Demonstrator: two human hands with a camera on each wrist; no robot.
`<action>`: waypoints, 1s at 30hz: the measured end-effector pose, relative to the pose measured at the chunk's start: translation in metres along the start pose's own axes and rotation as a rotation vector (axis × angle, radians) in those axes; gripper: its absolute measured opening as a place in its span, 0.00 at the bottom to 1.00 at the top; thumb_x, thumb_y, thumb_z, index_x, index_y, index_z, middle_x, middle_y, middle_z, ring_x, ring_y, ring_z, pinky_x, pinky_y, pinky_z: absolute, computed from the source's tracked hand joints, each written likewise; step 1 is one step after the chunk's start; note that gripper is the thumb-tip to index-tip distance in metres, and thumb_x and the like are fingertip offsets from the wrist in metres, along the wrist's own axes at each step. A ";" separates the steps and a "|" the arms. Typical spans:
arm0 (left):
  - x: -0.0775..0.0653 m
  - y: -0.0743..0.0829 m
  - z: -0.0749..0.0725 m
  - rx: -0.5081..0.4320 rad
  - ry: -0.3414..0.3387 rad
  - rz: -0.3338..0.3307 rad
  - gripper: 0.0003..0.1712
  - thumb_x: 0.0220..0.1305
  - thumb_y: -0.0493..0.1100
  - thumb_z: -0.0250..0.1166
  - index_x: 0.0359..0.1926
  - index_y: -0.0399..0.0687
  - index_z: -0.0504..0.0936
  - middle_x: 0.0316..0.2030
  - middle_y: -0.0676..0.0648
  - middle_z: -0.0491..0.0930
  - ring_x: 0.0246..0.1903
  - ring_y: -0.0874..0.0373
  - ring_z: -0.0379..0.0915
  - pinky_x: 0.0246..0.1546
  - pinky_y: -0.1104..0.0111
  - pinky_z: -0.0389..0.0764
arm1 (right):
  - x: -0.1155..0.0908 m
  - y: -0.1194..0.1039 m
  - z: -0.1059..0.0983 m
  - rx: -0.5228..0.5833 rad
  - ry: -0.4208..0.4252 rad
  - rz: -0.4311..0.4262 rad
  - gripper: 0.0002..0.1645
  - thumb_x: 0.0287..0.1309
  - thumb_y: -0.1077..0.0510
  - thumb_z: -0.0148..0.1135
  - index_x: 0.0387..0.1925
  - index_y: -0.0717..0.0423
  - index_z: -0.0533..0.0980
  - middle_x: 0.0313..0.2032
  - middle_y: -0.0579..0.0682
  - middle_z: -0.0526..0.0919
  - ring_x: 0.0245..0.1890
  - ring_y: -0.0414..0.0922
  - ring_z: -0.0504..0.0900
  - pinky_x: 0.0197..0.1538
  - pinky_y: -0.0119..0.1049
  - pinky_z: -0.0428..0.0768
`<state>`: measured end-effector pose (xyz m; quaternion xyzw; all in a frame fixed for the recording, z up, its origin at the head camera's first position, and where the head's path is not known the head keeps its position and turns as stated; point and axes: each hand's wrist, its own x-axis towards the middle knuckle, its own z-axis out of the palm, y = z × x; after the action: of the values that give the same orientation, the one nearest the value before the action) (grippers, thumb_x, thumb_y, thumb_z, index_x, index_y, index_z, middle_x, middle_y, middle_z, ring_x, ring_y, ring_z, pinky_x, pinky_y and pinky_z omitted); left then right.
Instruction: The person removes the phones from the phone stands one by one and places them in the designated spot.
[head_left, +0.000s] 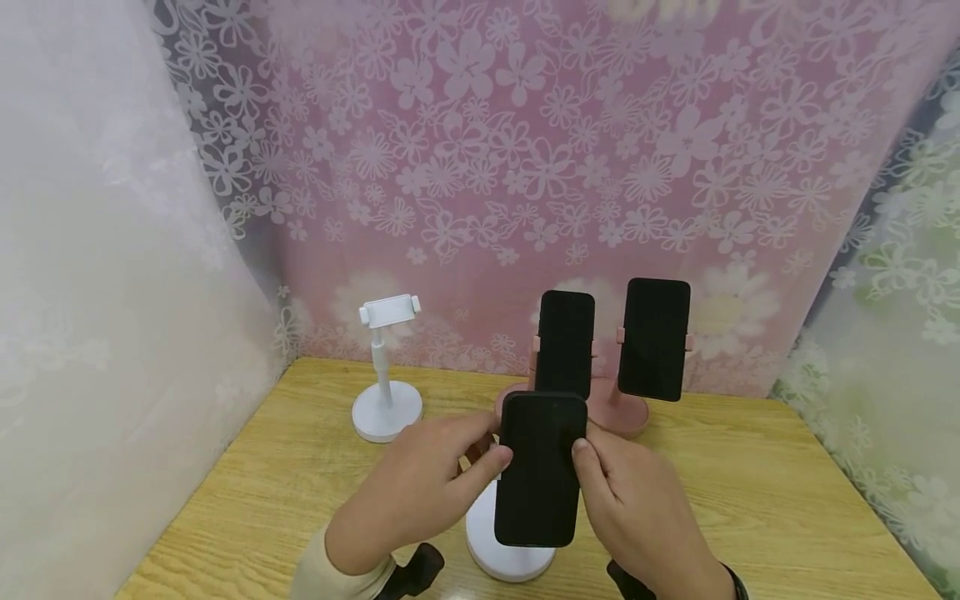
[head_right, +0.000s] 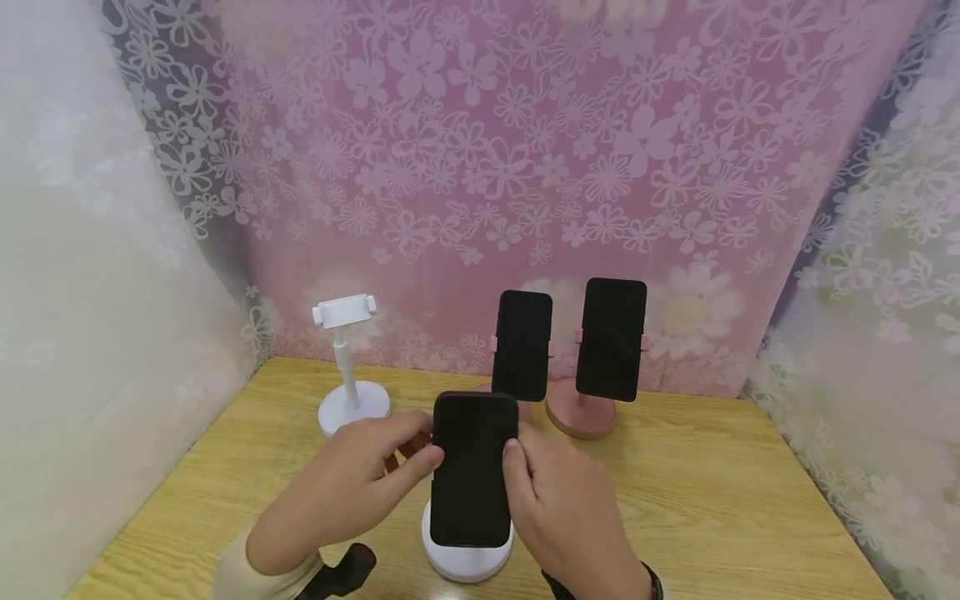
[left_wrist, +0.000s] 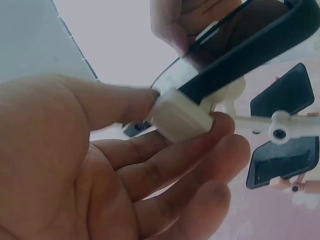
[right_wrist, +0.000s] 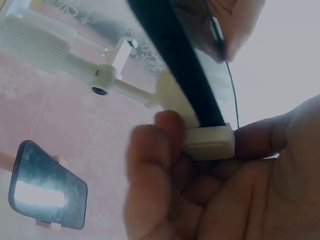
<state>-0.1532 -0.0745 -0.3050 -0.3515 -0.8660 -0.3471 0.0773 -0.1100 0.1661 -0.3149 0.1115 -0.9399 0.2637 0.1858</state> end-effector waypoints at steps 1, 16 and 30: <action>0.000 0.000 -0.001 0.006 -0.008 -0.015 0.09 0.76 0.55 0.61 0.44 0.58 0.83 0.30 0.65 0.80 0.29 0.72 0.74 0.30 0.73 0.77 | 0.000 0.000 0.000 0.002 -0.009 0.007 0.13 0.79 0.53 0.50 0.50 0.42 0.82 0.21 0.29 0.71 0.28 0.32 0.74 0.33 0.34 0.72; 0.000 -0.001 -0.006 0.023 -0.110 -0.074 0.08 0.69 0.55 0.67 0.36 0.60 0.83 0.26 0.69 0.77 0.27 0.73 0.73 0.31 0.72 0.76 | 0.002 -0.008 -0.002 0.038 -0.108 0.131 0.08 0.66 0.60 0.55 0.40 0.43 0.78 0.16 0.39 0.64 0.17 0.35 0.64 0.23 0.32 0.64; -0.001 0.000 -0.005 0.037 -0.128 -0.016 0.08 0.74 0.53 0.64 0.37 0.60 0.78 0.30 0.66 0.78 0.29 0.71 0.73 0.31 0.73 0.76 | 0.002 -0.010 -0.004 0.008 -0.174 0.126 0.05 0.66 0.61 0.54 0.37 0.46 0.72 0.18 0.40 0.65 0.17 0.35 0.65 0.24 0.32 0.65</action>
<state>-0.1529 -0.0782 -0.3010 -0.3643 -0.8782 -0.3087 0.0255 -0.1080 0.1592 -0.3064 0.0752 -0.9567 0.2678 0.0861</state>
